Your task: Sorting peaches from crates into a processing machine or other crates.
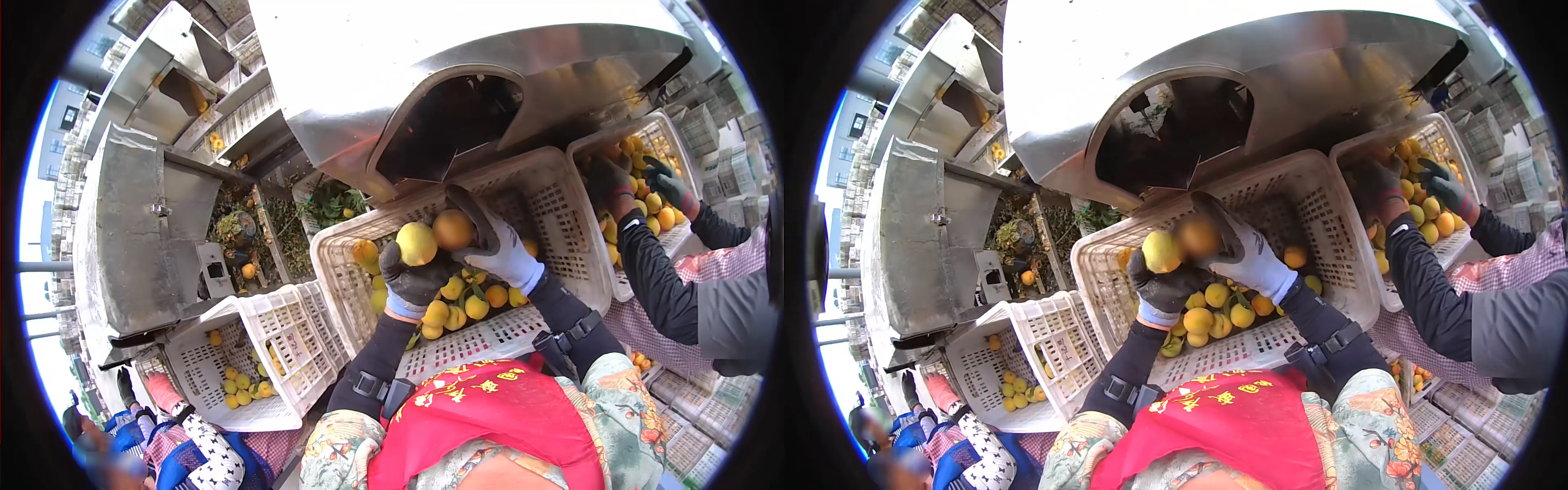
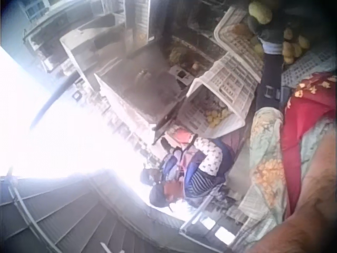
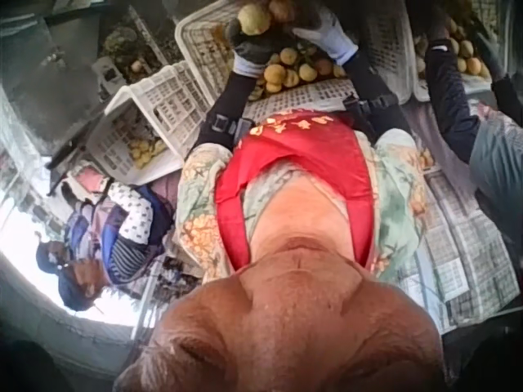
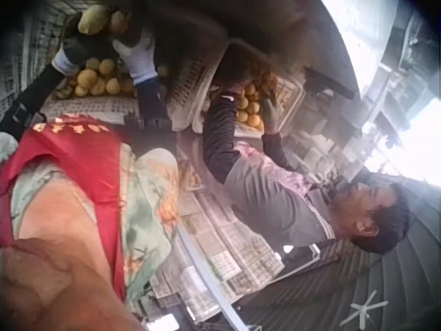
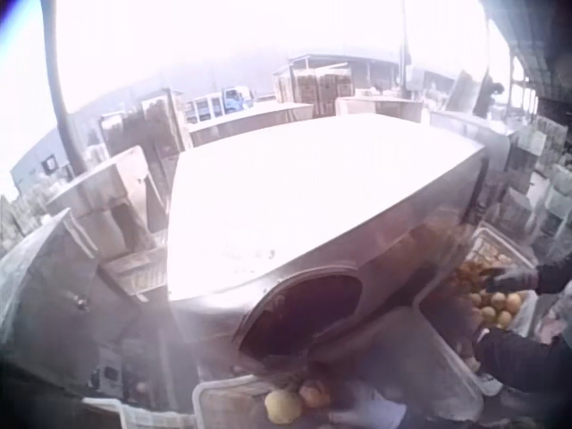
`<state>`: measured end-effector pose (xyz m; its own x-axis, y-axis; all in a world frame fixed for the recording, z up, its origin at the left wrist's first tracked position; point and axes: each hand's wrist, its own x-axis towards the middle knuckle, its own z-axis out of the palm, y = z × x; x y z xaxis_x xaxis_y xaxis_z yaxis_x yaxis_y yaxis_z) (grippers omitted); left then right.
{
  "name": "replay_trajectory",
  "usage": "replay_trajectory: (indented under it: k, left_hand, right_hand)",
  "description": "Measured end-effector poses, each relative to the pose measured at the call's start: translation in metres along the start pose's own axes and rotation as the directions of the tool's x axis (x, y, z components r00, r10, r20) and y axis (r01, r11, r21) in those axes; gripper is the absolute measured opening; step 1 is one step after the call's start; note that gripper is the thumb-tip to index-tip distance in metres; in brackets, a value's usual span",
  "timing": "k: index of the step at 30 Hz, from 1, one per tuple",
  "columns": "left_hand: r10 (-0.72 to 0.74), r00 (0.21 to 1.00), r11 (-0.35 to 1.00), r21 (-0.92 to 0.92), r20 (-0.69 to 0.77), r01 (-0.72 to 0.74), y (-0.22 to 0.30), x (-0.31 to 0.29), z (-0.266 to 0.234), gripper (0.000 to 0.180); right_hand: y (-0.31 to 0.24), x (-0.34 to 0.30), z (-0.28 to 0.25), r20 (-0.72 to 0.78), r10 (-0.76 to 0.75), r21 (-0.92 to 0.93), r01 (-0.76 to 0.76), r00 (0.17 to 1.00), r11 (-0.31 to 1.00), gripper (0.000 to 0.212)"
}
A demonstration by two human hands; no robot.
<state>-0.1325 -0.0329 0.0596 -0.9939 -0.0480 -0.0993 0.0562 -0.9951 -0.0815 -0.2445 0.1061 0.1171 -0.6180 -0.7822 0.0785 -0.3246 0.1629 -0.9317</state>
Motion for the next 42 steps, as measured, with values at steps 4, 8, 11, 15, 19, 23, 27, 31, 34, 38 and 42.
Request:
replay_trajectory:
  k: [4, 8, 11, 15, 19, 23, 27, 31, 34, 38, 42]
  left_hand:
    - [-0.007, 0.993, 0.981, 0.191, 0.118, -0.016, 0.021, -0.016, 0.007, 0.087]
    - [0.071, 0.993, 0.948, 0.303, 0.091, -0.096, 0.024, -0.016, 0.035, 0.087]
    - [0.109, 0.992, 0.989, 0.092, 0.07, -0.115, 0.025, -0.015, 0.032, 0.083]
    - [0.03, 0.998, 0.997, 0.063, 0.05, -0.033, 0.022, -0.011, 0.034, 0.065]
    - [0.168, 0.982, 0.977, 0.146, -0.083, -0.155, 0.022, -0.016, 0.028, 0.055]
    - [0.126, 0.979, 0.99, 0.084, -0.157, -0.114, 0.016, -0.01, 0.037, 0.045]
    - [0.05, 0.969, 0.994, 0.105, -0.242, -0.026, 0.025, -0.003, 0.05, 0.04]
    - [0.135, 0.952, 0.945, 0.324, -0.274, -0.041, 0.034, -0.008, 0.056, 0.039]
    - [0.25, 0.962, 0.733, 0.671, -0.109, -0.114, 0.023, -0.008, 0.069, 0.042]
    - [0.134, 0.986, 0.905, 0.417, -0.095, -0.082, 0.019, -0.002, 0.075, 0.045]
    - [0.125, 0.992, 0.964, 0.239, -0.003, -0.121, 0.039, -0.001, 0.038, 0.042]
  right_hand:
    - [-0.034, 0.0, 0.012, -0.139, -0.133, -0.12, 0.117, 0.981, 0.986, 0.089]
    - [-0.05, -0.001, 0.017, -0.135, -0.115, -0.411, 0.05, 0.984, 0.91, 0.089]
    - [-0.056, 0.011, 0.01, -0.206, -0.267, -0.547, 0.115, 0.941, 0.829, 0.085]
    - [-0.038, 0.039, 0.009, -0.331, -0.348, -0.625, 0.073, 0.877, 0.777, 0.081]
    - [-0.019, 0.064, 0.011, -0.347, -0.341, -0.677, 0.018, 0.874, 0.736, 0.079]
    - [0.007, 0.114, 0.008, -0.331, -0.524, -0.749, 0.12, 0.785, 0.652, 0.077]
    - [-0.031, 0.116, 0.011, -0.491, -0.444, -0.684, -0.016, 0.75, 0.729, 0.075]
    - [-0.042, 0.057, 0.015, -0.209, -0.308, -0.353, 0.222, 0.928, 0.909, 0.072]
    - [-0.05, 0.025, 0.026, -0.101, -0.31, -0.313, 0.266, 0.945, 0.912, 0.071]
    - [-0.048, 0.018, 0.031, -0.18, -0.28, -0.328, 0.211, 0.943, 0.921, 0.071]
    - [-0.044, 0.02, 0.035, -0.179, -0.272, -0.389, 0.186, 0.946, 0.902, 0.073]
